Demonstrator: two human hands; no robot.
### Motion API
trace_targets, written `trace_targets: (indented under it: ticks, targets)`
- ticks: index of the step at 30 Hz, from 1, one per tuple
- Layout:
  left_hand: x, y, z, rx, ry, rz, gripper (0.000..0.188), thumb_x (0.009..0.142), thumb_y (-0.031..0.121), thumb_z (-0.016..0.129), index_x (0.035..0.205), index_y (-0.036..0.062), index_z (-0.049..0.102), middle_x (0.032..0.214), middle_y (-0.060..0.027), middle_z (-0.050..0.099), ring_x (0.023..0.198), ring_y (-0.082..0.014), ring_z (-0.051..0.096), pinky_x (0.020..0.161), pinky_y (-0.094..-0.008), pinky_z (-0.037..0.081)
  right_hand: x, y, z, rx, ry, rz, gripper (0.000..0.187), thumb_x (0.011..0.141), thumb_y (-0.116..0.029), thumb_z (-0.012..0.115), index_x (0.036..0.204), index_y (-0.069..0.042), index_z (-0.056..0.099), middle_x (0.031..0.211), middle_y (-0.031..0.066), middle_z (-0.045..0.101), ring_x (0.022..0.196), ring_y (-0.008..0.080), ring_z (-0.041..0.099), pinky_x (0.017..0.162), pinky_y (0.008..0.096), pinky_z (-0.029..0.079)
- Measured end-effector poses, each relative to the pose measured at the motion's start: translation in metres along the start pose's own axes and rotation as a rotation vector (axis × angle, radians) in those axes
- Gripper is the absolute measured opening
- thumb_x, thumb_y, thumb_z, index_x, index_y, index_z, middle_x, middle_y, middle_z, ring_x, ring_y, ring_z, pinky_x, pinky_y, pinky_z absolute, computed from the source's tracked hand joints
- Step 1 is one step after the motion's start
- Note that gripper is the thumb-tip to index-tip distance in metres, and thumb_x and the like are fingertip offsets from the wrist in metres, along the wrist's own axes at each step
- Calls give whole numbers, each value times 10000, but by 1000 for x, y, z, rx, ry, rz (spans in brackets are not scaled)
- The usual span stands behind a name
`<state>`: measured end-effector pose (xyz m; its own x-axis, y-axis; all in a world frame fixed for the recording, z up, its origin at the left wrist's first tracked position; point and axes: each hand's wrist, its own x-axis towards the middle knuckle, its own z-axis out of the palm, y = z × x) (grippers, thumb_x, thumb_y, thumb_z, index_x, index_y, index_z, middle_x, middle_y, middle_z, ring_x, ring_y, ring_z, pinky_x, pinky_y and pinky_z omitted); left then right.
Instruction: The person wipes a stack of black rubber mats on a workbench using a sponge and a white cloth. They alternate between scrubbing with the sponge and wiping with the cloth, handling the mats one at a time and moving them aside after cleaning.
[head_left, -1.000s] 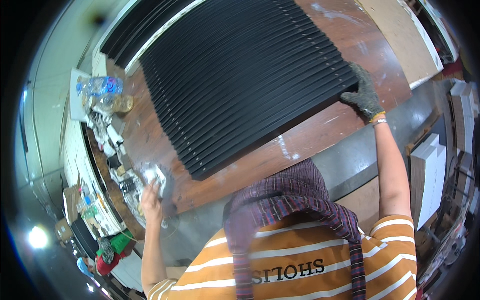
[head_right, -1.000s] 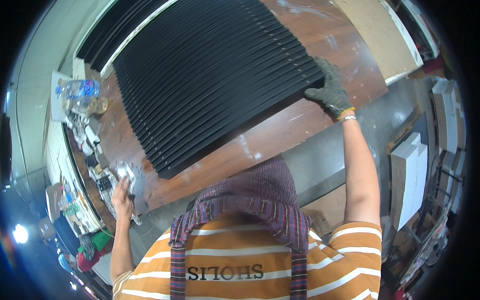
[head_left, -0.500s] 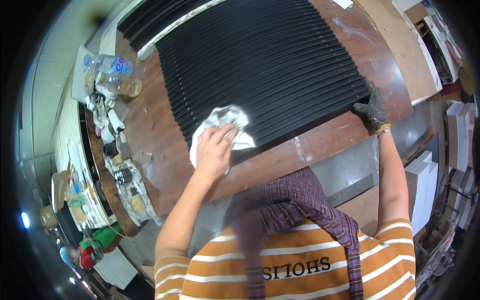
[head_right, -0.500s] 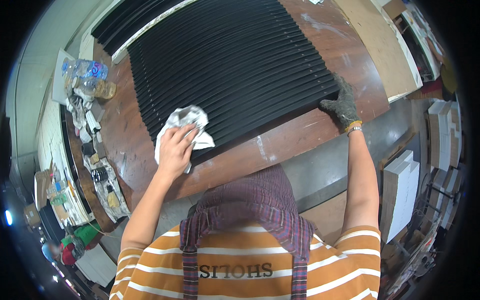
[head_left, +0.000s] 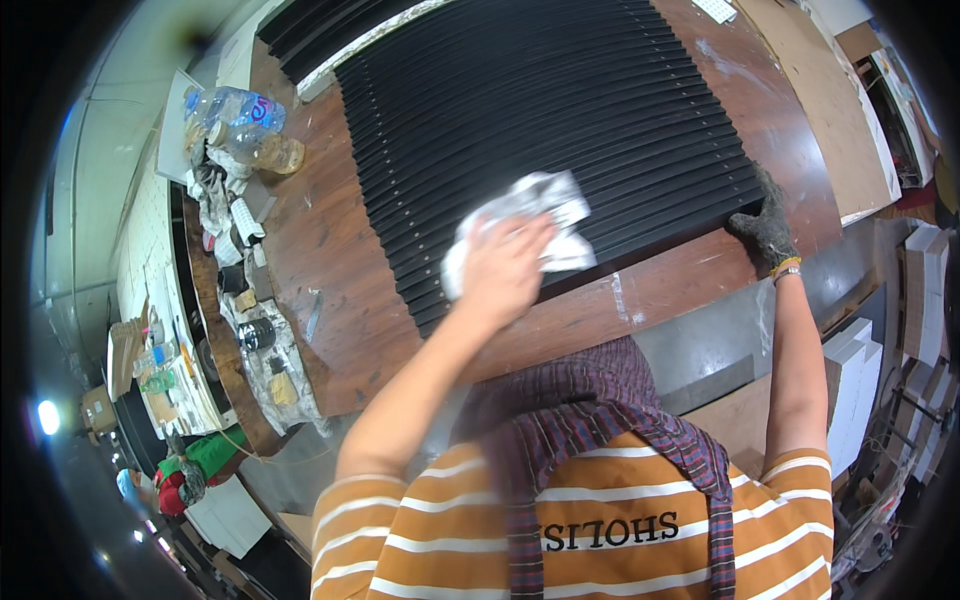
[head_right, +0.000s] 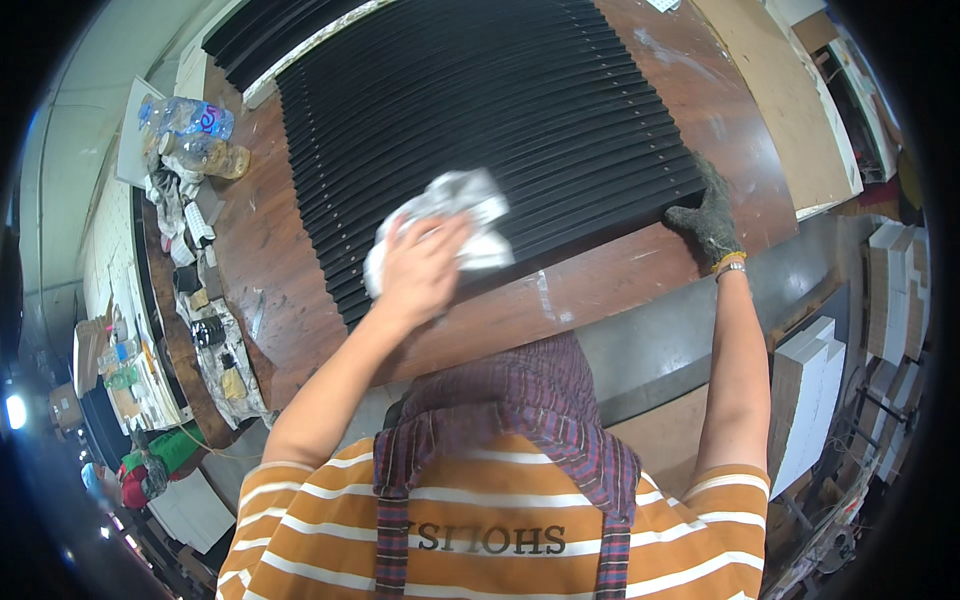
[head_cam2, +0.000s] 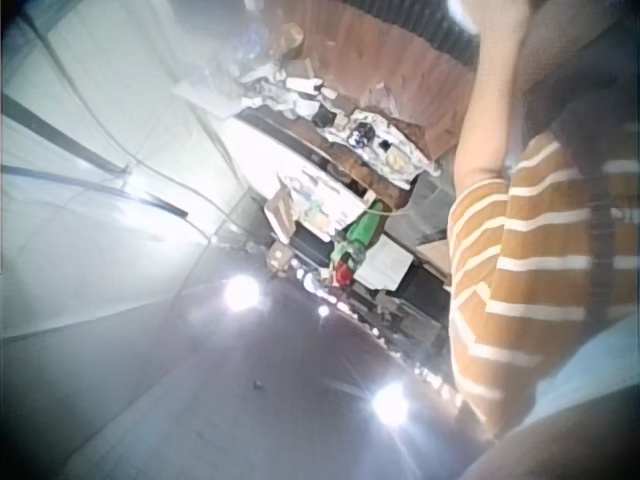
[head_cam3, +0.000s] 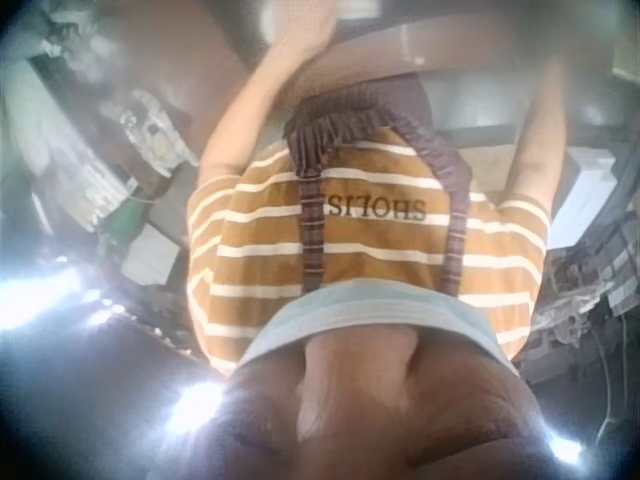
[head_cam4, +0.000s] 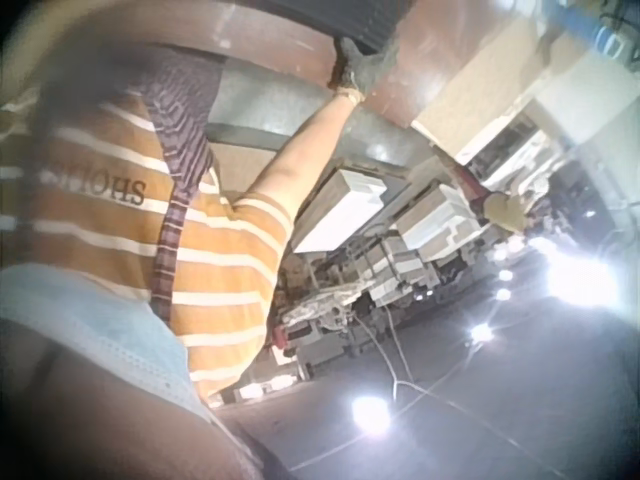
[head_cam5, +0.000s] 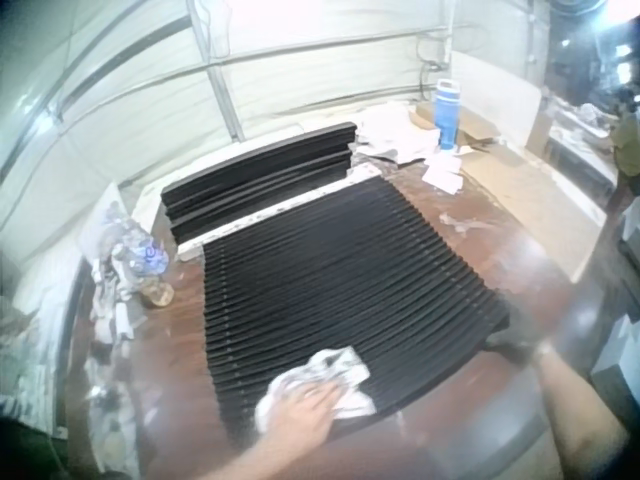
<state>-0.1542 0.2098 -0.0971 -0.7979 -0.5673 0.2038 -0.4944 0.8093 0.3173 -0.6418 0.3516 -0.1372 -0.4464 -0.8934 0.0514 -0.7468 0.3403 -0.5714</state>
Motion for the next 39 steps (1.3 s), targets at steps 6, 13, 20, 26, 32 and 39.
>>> trace_targets:
  ticks: [6,13,20,26,32,39]
  targets:
    - [-179,-100,-127,69,109,-541,316,870,-27,641,1138,61,784,1029,-113,764,945,-288,629,895,-398,513,3,6,2,-65,7,-29,1110,548,-207,950,1541,-84,470,1528,161,526,1430,372,440,1225,460,321]
    - [-51,-56,-77,92,210,-184,336,899,61,624,1202,116,760,1248,-65,708,1068,-263,622,936,-415,465,4,12,2,-4,-10,15,1080,553,-180,934,1529,-83,482,1530,146,527,1422,358,451,1212,455,345]
    - [-130,-104,-110,232,70,-437,280,835,-25,681,1059,85,809,1081,-61,774,965,-275,643,888,-397,504,5,0,-3,13,-41,6,1074,553,-163,934,1526,-83,488,1480,165,572,1403,375,477,1211,449,346]
    - [-73,-80,-100,-44,154,-272,337,846,9,687,1162,89,772,1252,-56,723,1021,-299,611,961,-412,482,-5,-12,0,154,17,51,1096,551,-239,936,1523,-29,475,1539,214,493,1449,396,417,1225,476,323]
    - [87,15,1,24,-58,124,579,849,208,758,1390,53,621,1490,-40,582,1282,-299,524,1137,-510,368,-9,-17,-3,-72,2,4,1148,554,-360,948,1554,-89,452,1611,160,438,1524,369,334,1280,483,211]
    - [279,121,90,-137,-35,322,469,925,222,679,1346,24,622,1473,-68,585,1326,-280,515,1151,-541,360,-12,-27,-7,-83,-3,39,1115,604,-387,936,1565,-114,441,1604,138,446,1501,365,366,1270,477,242]
